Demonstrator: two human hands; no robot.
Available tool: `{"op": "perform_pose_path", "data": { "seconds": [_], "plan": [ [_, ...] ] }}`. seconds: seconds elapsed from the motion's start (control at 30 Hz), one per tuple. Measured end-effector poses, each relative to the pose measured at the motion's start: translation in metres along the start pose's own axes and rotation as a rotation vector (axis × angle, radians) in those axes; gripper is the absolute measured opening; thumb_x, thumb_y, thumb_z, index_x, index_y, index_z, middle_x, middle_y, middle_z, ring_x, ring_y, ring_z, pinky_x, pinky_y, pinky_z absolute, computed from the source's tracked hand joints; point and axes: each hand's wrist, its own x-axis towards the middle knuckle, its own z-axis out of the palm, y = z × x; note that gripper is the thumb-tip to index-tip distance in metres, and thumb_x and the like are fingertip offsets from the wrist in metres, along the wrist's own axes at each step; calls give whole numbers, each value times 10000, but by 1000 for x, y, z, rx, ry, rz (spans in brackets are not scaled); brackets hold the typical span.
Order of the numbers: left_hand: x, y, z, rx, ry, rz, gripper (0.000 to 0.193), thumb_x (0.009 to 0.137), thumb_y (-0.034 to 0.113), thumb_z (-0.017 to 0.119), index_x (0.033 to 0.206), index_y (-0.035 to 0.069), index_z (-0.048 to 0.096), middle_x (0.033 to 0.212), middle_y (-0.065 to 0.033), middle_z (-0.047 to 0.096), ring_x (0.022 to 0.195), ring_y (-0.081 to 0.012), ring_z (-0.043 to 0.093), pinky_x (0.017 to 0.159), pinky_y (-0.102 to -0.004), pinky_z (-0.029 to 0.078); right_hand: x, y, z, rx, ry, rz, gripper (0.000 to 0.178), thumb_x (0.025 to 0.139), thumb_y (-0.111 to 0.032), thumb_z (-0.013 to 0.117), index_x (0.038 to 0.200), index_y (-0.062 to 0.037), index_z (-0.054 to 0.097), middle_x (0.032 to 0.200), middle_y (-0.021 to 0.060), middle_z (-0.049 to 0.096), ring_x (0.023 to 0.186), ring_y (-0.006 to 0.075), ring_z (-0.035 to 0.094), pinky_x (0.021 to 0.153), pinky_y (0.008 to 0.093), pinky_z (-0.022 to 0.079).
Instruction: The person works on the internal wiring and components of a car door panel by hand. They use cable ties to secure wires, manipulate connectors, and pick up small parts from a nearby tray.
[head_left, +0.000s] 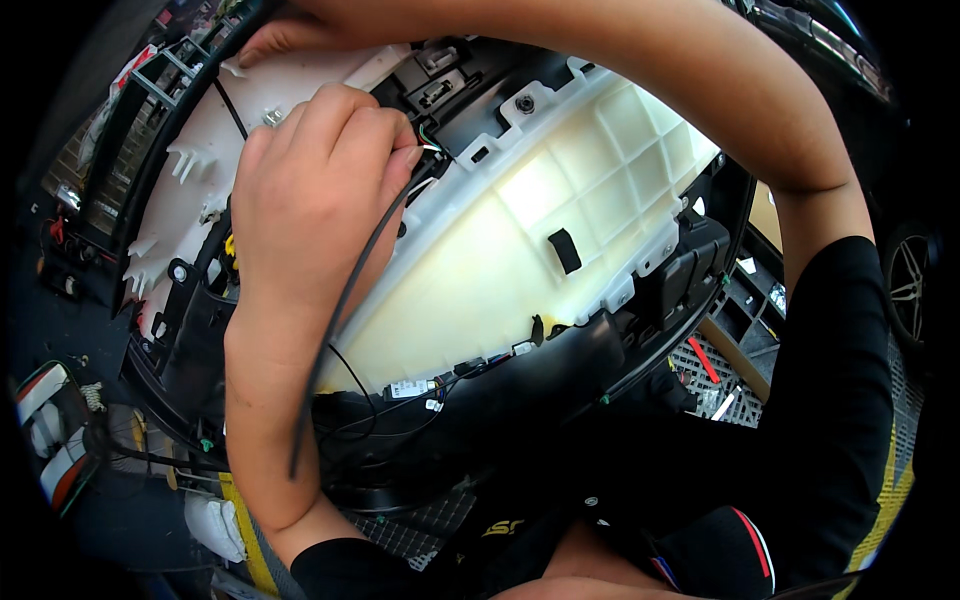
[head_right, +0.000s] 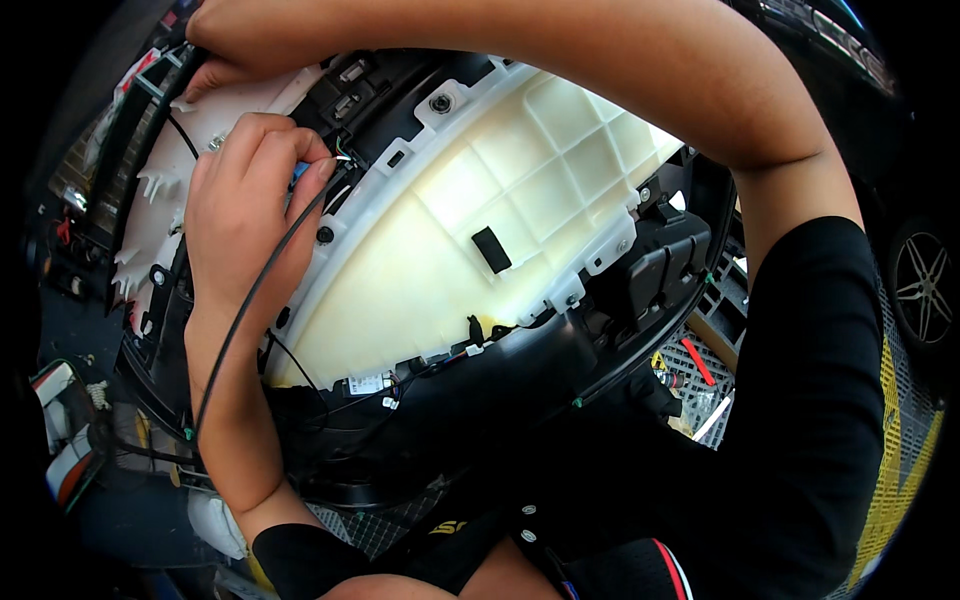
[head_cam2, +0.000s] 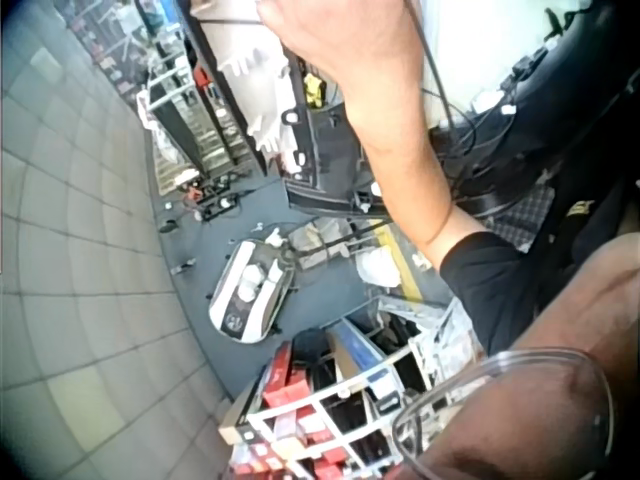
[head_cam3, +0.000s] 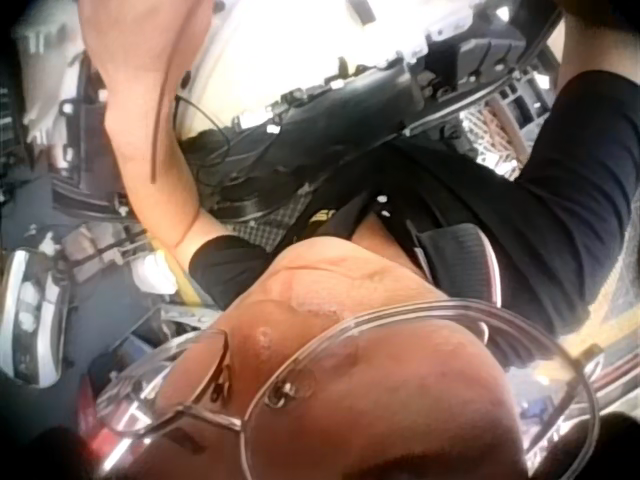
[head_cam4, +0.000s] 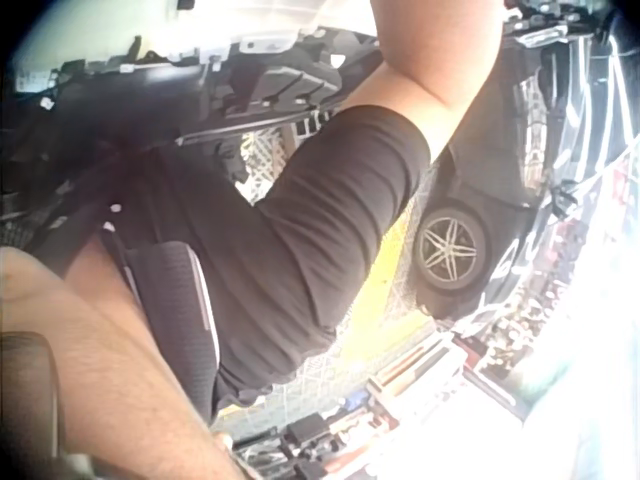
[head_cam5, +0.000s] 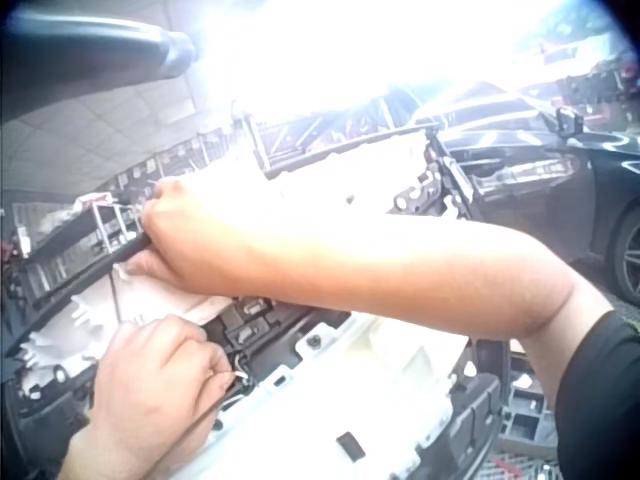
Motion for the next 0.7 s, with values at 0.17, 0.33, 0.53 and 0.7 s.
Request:
{"op": "perform_pose_path", "data": {
  "seconds": [0.17, 0.33, 0.53, 0.7],
  "plan": [
    [-2, 1, 7, 81, 72, 7, 155, 852, 75, 765, 972, 67, 667, 1007, -65, 647, 864, -309, 653, 756, -390, 496, 0, 1, 9, 25, 59, -20, 462, 908, -447, 755, 866, 12, 784, 911, 223, 738, 840, 397, 746, 730, 490, 603],
    [-5, 3, 16, 44, 128, -70, 135, 841, 56, 751, 947, 65, 667, 1016, -78, 651, 854, -320, 662, 720, -403, 528, 0, -3, 5, 45, 17, 16, 455, 909, -448, 752, 867, 4, 789, 921, 218, 742, 843, 389, 749, 723, 495, 604],
    [-4, -4, 6, -191, 76, -85, 193, 835, -12, 721, 1024, 14, 692, 1048, -105, 658, 836, -258, 647, 739, -344, 535, 1, -6, 1, 32, -14, 41, 452, 908, -441, 753, 868, 8, 790, 914, 222, 744, 829, 386, 752, 718, 496, 606],
    [-4, 1, -3, -394, 93, -62, 227, 833, -39, 746, 1055, -15, 710, 1078, -110, 668, 852, -212, 641, 754, -327, 537, 0, -5, -1, 60, -77, 60, 444, 900, -430, 763, 872, 12, 791, 912, 237, 745, 833, 394, 750, 730, 493, 607]
  ]
}}
